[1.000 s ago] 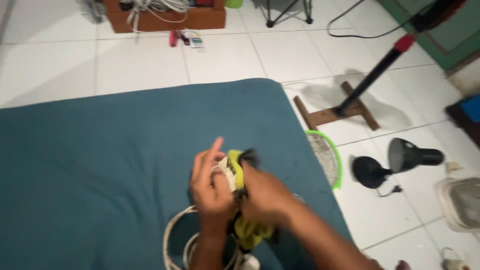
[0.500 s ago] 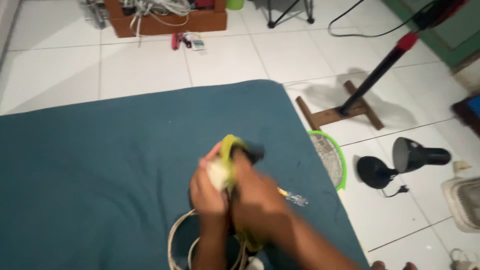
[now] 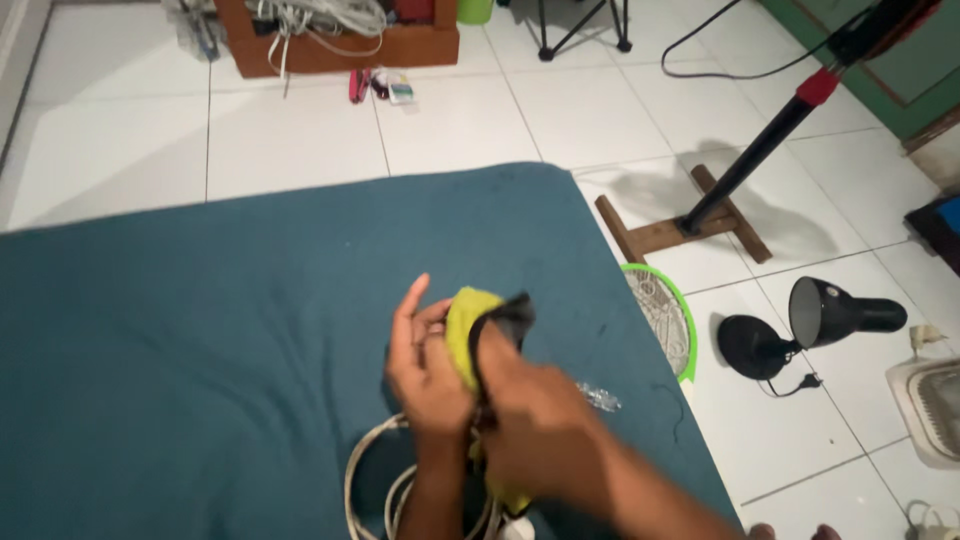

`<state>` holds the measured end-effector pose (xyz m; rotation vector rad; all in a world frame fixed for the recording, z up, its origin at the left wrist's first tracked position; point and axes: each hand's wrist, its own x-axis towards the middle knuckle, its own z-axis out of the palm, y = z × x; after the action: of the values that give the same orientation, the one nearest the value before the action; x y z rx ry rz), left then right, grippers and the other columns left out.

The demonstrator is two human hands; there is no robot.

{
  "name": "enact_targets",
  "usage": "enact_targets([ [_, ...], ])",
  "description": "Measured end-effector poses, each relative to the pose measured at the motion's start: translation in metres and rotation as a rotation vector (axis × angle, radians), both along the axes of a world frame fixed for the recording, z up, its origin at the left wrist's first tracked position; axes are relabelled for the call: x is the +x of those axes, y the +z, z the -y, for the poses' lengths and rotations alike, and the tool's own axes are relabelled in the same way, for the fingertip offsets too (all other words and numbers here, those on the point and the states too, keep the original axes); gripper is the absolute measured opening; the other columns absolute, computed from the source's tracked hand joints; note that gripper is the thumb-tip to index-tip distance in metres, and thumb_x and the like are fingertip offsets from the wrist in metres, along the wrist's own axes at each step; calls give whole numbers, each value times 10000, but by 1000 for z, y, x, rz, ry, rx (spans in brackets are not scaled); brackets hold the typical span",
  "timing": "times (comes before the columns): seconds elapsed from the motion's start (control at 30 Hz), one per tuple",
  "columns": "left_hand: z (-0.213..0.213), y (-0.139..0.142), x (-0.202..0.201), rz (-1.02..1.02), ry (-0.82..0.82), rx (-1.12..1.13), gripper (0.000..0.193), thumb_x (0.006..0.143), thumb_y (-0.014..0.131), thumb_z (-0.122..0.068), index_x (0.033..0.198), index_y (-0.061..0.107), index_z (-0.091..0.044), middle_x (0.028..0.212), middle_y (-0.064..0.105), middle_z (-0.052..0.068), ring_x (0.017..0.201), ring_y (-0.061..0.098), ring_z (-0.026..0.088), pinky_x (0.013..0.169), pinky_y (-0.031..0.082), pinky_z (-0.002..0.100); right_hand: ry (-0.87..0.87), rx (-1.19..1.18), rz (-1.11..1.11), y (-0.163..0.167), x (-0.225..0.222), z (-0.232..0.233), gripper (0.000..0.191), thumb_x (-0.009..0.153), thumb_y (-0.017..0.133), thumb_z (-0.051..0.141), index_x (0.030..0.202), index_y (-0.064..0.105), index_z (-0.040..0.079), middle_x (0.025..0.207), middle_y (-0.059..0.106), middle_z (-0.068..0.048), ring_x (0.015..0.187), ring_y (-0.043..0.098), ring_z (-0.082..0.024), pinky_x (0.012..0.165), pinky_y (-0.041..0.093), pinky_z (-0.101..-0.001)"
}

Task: The person sits on the floor and disassembles a power strip using a screwdriver, unscrewing its casing and removing internal components. They wipe parts with a cloth, handle the plug and cable, and rework the socket housing with the screwdriver.

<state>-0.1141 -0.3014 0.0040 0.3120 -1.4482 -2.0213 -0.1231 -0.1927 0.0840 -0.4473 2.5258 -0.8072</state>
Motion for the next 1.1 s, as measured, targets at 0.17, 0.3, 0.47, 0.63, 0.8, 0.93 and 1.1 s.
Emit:
enact_targets([
  [0.17, 5, 17, 2, -13, -68, 109, 431, 973, 412, -64, 1372, 559, 9, 1161, 672, 95, 891, 642, 146, 790, 529, 266, 67, -377, -81, 27, -47, -12, 474, 734, 708, 19, 1200, 621, 38, 1039, 730, -180, 915, 725, -353, 763, 597, -457],
  [0.3, 3, 9, -11, -9, -44, 242, 316, 1038, 415, -59, 1206, 651, 67, 1084, 728, 89, 948, 673, 146, 874, 539, 274, -546, -1257, 161, 21, -47, -22, 271, 851, 608, 135, 1054, 681, -28, 904, 769, -163, 744, 769, -254, 704, 629, -421],
  [0.47, -16, -8, -2, -76, -24, 49, 259, 994, 451, 5, 1202, 601, 38, 1000, 635, 54, 876, 564, 118, 787, 476, 267, -321, -664, -395, -6, -44, 37, 178, 886, 749, 144, 960, 727, -17, 812, 749, -85, 742, 645, -110, 656, 552, -300],
  [0.63, 4, -11, 6, -31, 121, 87, 191, 988, 434, 0, 1130, 561, 14, 967, 657, 61, 867, 602, 123, 783, 511, 273, -238, -922, -168, 28, -14, 64, 188, 919, 660, 163, 989, 725, 0, 875, 753, -79, 792, 672, -79, 701, 549, -296],
  [0.8, 3, -21, -2, -69, 60, 97, 244, 1054, 431, -5, 1259, 556, 39, 1107, 648, 123, 998, 598, 173, 890, 505, 319, -255, -515, -314, 32, -17, 75, 224, 890, 720, 229, 873, 741, 6, 702, 728, -149, 623, 699, -195, 564, 541, -346],
  [0.93, -2, -31, -13, -84, 124, 244, 363, 1020, 447, -35, 1379, 487, 0, 1256, 625, 104, 1114, 620, 165, 980, 505, 316, -207, -532, -493, 7, -39, 70, 247, 873, 720, 260, 906, 759, 18, 732, 722, -167, 653, 724, -277, 585, 546, -372],
  [1.1, -5, -18, -2, -345, -87, 252, 363, 1041, 466, -49, 1402, 491, -12, 1202, 613, 129, 1068, 587, 178, 975, 490, 321, -399, -321, -350, -24, -72, 57, 362, 883, 740, 344, 788, 717, -4, 653, 675, -197, 554, 669, -315, 544, 484, -416],
])
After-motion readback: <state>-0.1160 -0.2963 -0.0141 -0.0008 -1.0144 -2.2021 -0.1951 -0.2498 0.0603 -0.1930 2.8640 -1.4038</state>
